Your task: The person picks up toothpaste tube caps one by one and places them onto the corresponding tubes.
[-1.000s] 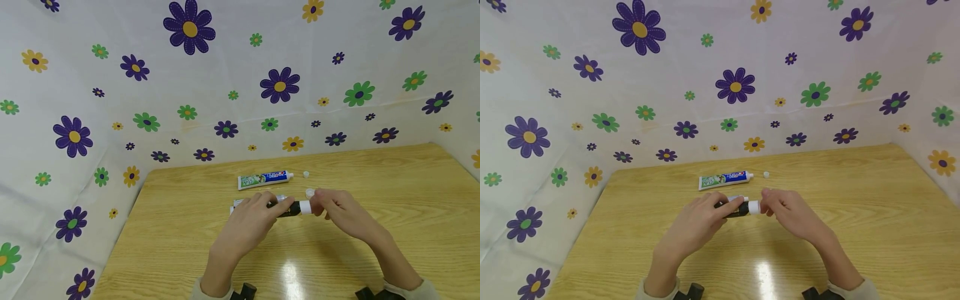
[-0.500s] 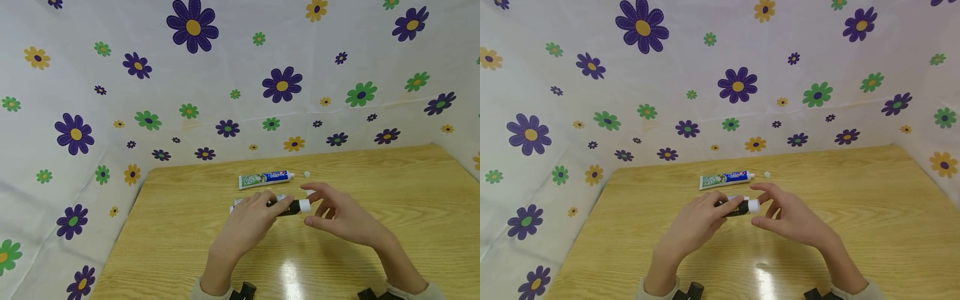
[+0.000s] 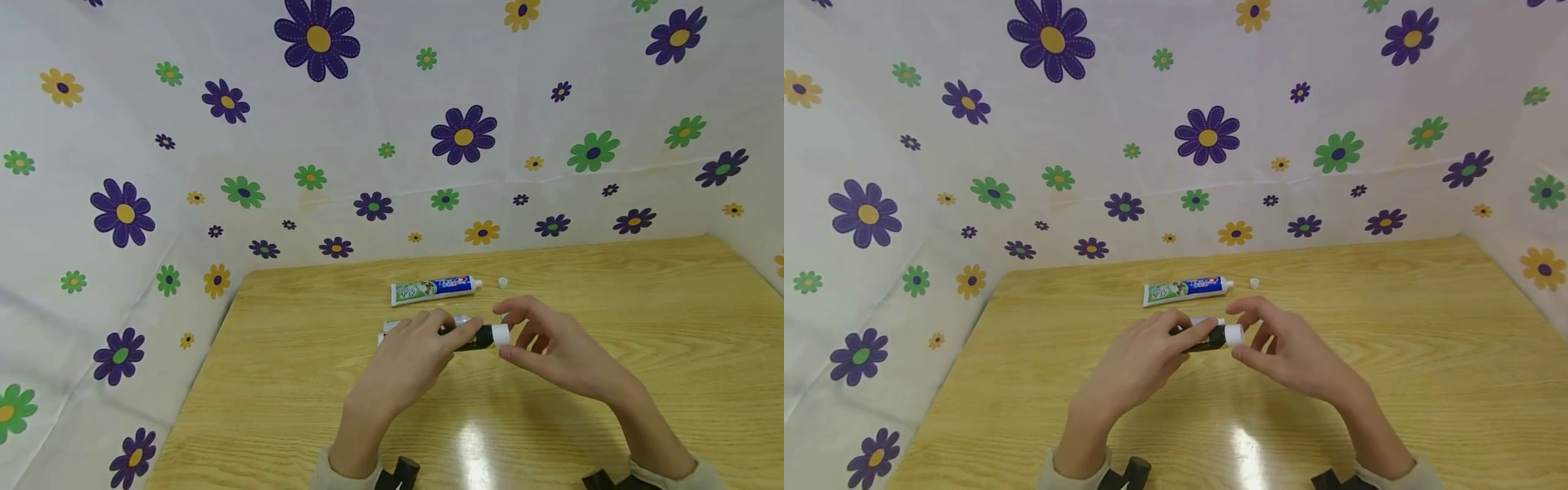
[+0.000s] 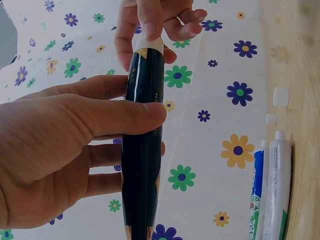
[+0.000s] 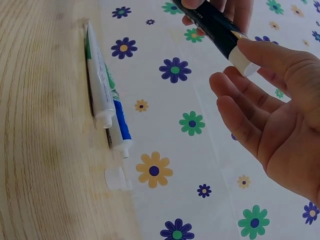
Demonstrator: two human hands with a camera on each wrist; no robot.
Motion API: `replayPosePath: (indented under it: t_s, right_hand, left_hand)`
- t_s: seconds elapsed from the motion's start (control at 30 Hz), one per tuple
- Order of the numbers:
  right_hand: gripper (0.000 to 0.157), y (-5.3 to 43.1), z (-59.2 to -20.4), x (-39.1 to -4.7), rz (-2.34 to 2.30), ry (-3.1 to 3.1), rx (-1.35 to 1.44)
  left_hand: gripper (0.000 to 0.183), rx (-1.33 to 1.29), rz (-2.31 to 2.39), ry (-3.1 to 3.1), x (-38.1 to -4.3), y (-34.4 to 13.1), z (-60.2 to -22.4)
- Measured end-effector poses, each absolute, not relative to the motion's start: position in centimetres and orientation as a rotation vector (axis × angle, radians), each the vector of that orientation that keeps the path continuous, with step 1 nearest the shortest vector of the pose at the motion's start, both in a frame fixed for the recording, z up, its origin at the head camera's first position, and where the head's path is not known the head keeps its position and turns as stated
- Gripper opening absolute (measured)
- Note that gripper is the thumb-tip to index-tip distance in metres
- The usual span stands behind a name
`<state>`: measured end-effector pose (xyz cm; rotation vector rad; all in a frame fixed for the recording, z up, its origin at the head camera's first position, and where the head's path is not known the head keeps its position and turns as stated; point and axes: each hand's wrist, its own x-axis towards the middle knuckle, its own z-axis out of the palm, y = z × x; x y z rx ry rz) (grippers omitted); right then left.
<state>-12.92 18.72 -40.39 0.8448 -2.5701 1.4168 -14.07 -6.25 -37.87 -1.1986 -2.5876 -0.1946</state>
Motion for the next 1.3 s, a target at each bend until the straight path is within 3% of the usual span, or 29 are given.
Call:
replayPosePath:
  t_s: [0.3, 1.3]
  right_hand:
    - [0.028, 18.64, -40.46, -13.05, 1.407, -2.599, 0.833]
    - [0.03, 18.49, -40.36, -12.91, 1.475, -2.665, 0.74]
  left_hand:
    - [0.053, -1.204, -0.183, -2.587, -14.18, -6.25, -37.95]
    - [0.053, -1.205, -0.174, -2.575, -14.15, -6.09, -37.89]
